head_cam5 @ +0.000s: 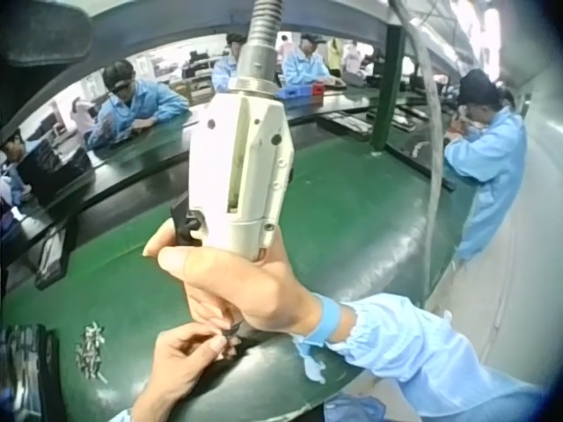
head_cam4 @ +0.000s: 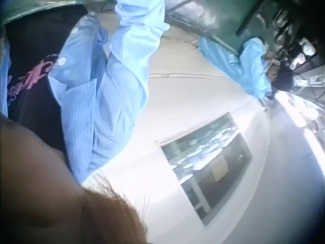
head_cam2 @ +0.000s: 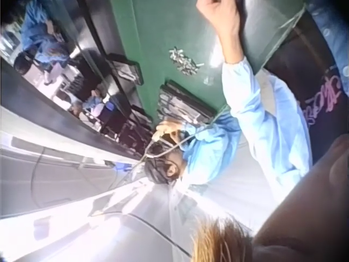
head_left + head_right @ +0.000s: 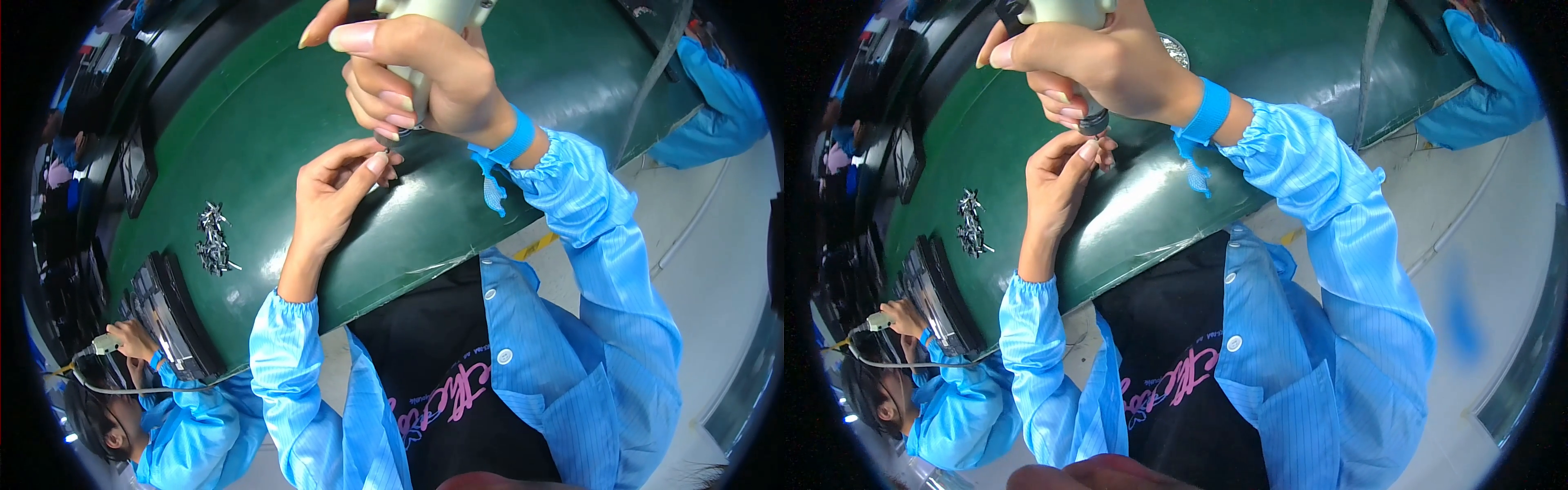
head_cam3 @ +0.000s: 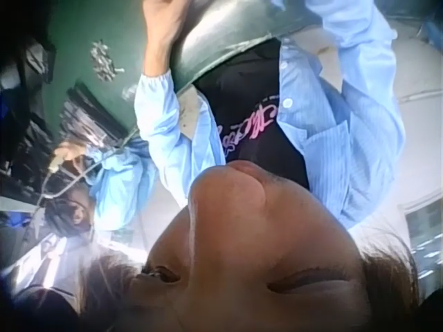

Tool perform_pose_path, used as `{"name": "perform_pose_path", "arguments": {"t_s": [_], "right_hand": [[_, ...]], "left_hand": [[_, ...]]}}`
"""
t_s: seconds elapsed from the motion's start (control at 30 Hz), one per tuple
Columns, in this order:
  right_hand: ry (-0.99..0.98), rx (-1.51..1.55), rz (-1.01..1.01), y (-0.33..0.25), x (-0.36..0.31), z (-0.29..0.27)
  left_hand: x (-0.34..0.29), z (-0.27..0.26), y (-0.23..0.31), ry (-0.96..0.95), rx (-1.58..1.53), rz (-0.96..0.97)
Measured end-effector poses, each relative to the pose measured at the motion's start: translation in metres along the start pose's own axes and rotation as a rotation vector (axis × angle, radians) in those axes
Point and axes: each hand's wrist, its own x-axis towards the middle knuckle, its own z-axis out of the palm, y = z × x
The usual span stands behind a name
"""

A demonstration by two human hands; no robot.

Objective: The person assembles electronic devices by installing electronic components into a tablet chassis and securing them with screws from a screw tray using an electric screwdriver.

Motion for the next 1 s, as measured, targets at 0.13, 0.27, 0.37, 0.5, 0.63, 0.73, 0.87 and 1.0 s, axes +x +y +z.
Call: {"name": "perform_pose_path", "arguments": {"t_s": [0.13, 0.27, 0.37, 0.5, 0.63, 0.73, 0.87, 1.0], "right_hand": [[-0.062, 0.021, 0.064, 0.003, 0.013, 0.011], [-0.102, 0.123, 0.032, 0.012, 0.010, -0.016], [-0.033, 0.093, -0.068, 0.021, 0.006, -0.036], [0.034, 0.017, -0.079, 0.023, 0.007, -0.045], [0.092, -0.007, -0.110, 0.029, 0.012, -0.069], [0.208, -0.174, -0.104, 0.030, 0.011, -0.092], [0.291, -0.225, -0.110, 0.022, 0.015, -0.106], [0.212, -0.191, -0.127, 0.028, 0.025, -0.108]], "left_hand": [[-0.009, -0.026, 0.019, 0.059, -0.011, 0.044], [-0.008, -0.064, 0.061, 0.331, 0.334, 0.162], [-0.004, -0.163, 0.107, 0.659, 0.630, 0.312], [-0.028, -0.405, 0.135, 1.173, 1.172, 0.279], [-0.121, -0.573, 0.145, 1.368, 1.371, -0.202], [-0.035, -0.580, 0.073, 1.126, 1.096, -0.621], [-0.025, -0.562, 0.107, 0.930, 0.659, -0.614], [-0.022, -0.545, 0.134, 0.968, 0.426, -0.477]]}}
